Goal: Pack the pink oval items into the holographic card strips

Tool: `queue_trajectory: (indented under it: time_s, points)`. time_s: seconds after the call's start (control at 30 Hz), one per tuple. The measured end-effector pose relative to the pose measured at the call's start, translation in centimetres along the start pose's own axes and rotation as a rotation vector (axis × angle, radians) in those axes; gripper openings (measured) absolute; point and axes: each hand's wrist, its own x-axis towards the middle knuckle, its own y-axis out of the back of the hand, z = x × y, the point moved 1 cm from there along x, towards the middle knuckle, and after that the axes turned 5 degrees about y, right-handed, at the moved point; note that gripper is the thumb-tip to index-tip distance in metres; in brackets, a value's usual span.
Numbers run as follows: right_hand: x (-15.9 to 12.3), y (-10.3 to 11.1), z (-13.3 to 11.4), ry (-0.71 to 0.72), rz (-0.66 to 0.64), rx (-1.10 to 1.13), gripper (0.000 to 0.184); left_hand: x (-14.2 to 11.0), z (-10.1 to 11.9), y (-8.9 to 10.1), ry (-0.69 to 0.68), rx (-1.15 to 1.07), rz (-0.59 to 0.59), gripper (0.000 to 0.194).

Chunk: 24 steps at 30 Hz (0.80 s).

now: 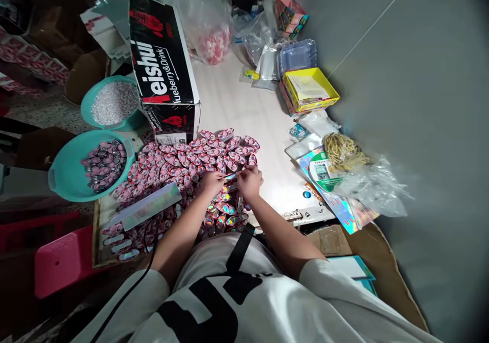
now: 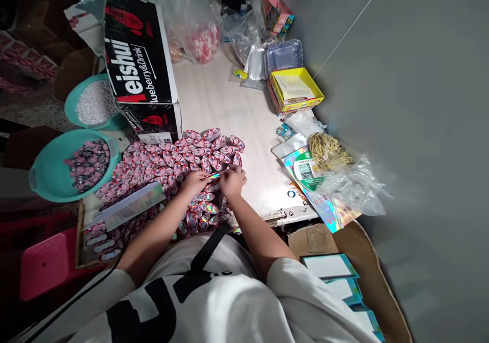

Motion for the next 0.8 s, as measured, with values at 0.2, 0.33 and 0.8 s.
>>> queue_trajectory:
  time_s: [0.2, 0.33, 0.8]
  points:
    - [-0.3, -0.2, 0.2, 0.053, -0.039, -0.085, 0.016, -0.4, 0.3, 0.2, 0.023, 0.137, 0.046, 0.021]
    - [-0.1, -0.3, 0.2, 0.067, -0.032, -0.111, 0.017, -0.4, 0.5, 0.5, 0.086, 0.159, 0.008, 0.027]
    - [0.0, 1.4, 0.1, 0.123, -0.057, -0.004, 0.018, -1.6, 1.2, 1.9, 0.019, 0.202, 0.067, 0.021]
